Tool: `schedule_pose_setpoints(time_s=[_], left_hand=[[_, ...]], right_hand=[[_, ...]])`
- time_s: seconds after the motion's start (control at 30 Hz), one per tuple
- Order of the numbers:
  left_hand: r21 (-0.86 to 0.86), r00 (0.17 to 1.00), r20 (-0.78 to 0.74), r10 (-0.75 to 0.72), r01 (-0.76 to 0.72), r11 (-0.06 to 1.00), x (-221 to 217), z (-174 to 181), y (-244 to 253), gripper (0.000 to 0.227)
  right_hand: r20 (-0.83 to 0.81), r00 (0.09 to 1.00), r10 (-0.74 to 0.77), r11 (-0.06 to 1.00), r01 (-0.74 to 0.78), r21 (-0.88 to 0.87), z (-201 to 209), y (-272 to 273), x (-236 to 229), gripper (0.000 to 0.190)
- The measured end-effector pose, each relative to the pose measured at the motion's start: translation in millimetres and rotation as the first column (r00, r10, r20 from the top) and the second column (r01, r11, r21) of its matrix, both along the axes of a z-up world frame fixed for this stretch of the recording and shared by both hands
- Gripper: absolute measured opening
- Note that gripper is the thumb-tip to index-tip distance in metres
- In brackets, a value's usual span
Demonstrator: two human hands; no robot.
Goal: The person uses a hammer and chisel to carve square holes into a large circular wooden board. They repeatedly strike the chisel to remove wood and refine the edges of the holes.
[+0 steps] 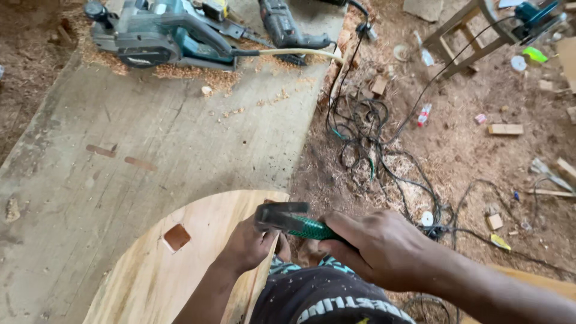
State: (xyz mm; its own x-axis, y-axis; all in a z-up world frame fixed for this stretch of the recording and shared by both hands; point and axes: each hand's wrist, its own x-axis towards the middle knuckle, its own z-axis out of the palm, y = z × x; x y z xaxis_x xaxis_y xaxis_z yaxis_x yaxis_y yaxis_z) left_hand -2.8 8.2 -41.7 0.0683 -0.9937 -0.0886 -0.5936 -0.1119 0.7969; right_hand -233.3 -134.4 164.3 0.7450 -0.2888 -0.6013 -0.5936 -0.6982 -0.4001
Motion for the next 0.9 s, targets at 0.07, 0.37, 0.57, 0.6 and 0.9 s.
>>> schedule_pose_setpoints(time_s=[0.07,0.37,0.57,0.6,0.9], left_hand=[[0.054,0.999,0.027,-0.03,0.029,0.998,-1,-1,-2,0.017],[-0.003,0.996,-0.084,-0.001,0.0,1.0,-2,2,-4,0.031],[0.181,0.952,-0.303,0.038,0.018,0.983,-1,9,-2,0.027],[0.351,0.922,-0.375,0.098,0.043,0.936,0,8,-1,0.023],[0.048,0.962,-0.272,-0.03,0.044,0.998,0,9,-6,0.037]], right_hand=[[0.507,0.856,-0.099,0.995,0.078,0.062,2,0,-7,0.023],[0.361,0.929,-0.08,0.994,0.049,0.094,19,2,9,0.028],[0.721,0.667,-0.189,0.978,0.058,0.202,12,5,0,0.024],[0.814,0.545,-0.198,0.976,0.029,0.218,13,5,-2,0.025],[0.435,0.895,-0.095,0.995,0.072,0.068,10,2,20,0.023]])
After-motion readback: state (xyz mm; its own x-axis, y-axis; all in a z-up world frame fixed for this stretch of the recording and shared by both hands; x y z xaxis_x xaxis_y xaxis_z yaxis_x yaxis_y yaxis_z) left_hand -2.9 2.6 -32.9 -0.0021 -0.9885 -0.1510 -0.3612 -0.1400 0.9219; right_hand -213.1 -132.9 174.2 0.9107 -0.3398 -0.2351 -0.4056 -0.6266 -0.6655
